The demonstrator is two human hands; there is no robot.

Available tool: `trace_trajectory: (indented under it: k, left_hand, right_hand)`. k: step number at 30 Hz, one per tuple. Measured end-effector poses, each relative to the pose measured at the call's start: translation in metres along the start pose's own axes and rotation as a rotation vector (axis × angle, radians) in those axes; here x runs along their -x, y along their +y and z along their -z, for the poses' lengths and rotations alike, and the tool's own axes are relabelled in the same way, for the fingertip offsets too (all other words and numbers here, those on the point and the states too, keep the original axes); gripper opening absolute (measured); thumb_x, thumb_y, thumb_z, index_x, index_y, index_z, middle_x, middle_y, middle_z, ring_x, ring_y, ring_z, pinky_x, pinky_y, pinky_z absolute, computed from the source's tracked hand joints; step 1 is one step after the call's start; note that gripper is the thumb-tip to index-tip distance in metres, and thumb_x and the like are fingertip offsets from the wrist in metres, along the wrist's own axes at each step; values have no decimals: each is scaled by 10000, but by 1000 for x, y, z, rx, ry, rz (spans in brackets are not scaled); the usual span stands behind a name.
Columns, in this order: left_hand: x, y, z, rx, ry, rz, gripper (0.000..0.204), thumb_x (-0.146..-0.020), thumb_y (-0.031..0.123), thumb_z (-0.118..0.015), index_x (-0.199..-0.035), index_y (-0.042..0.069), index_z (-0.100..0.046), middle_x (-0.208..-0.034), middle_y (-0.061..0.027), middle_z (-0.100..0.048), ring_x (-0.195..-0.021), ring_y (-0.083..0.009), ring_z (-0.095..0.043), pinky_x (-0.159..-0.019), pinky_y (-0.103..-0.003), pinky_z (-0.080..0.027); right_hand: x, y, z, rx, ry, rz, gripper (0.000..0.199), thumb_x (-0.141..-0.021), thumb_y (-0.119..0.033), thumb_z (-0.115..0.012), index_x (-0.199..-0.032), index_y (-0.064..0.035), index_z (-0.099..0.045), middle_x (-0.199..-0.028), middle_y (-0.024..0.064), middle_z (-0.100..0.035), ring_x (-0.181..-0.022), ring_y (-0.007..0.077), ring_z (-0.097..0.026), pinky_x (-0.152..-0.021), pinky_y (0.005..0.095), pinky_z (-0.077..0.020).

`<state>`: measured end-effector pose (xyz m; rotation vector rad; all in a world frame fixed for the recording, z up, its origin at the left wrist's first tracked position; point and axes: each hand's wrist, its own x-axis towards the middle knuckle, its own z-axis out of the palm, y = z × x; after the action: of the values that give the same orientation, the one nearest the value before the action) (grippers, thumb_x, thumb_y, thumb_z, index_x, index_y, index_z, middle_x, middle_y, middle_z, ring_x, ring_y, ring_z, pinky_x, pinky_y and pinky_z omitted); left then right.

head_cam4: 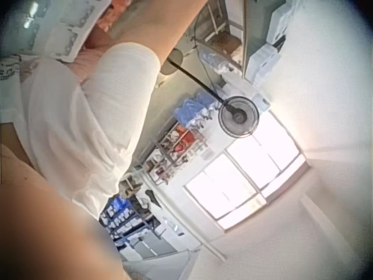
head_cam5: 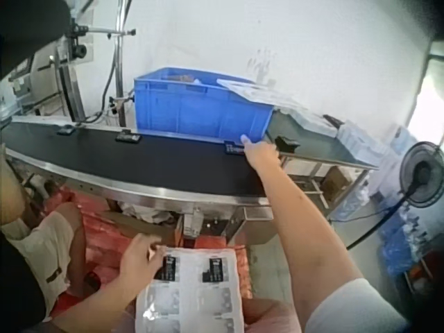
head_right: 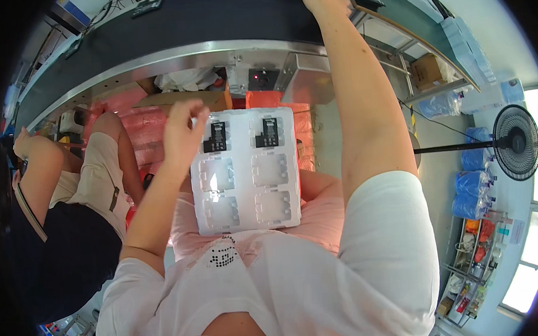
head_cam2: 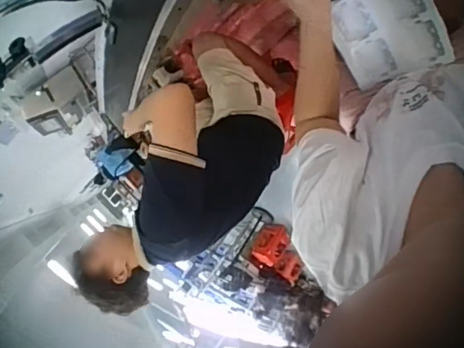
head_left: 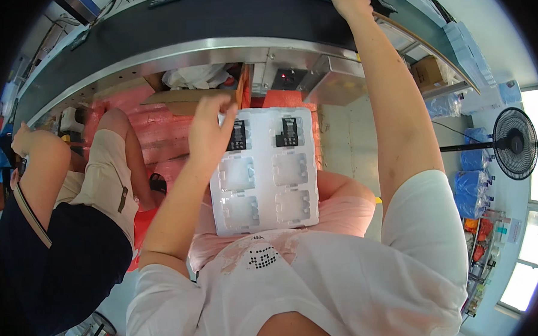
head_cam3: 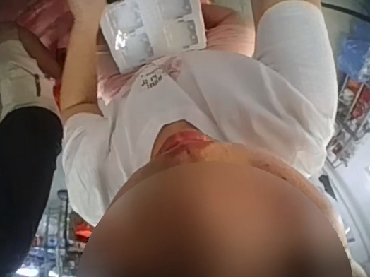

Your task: Manually assembling black plastic components into white trays on a production line.

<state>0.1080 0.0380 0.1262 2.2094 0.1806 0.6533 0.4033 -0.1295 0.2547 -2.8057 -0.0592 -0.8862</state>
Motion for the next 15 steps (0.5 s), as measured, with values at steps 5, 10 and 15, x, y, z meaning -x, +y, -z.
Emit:
trace_trajectory:
  k: [5,10,15]
  left_hand:
    - [-143,16,61,-274,516,-519,167,-847,185,-582,-936,44,-582,-767,-48,-531,-632,-137,-482,-579,-253,-400]
    - [-248,-23,79,53,-48,-468,400,-830,118,-484,-1221,40,-458,-1281,-160,-442,-1136,-354,-455,-940,-400,-385]
    - [-290,-27,46,-760,-406,-97,321,-801,203,-547,-1101,95,-583,-1203,-176,-503,-1144,-358,-441,-941,-414,-387]
  right_hand:
    - [-8,-15,13,-20,-455,-180,548,-684,-441,-703,-1075,-69,-610,-1224,216,-485,-1193,366,-392,-924,472,-348]
    - [-14,21,3,-313,-270,-111,552,-666,-277,-754,-1074,21,-531,-1008,153,-608,-919,272,-593,-787,374,-474]
    - [85,21,80,-1306,-317,57,264,-788,-132,-609,-985,34,-553,-803,124,-586,-708,246,-584,-635,326,-488]
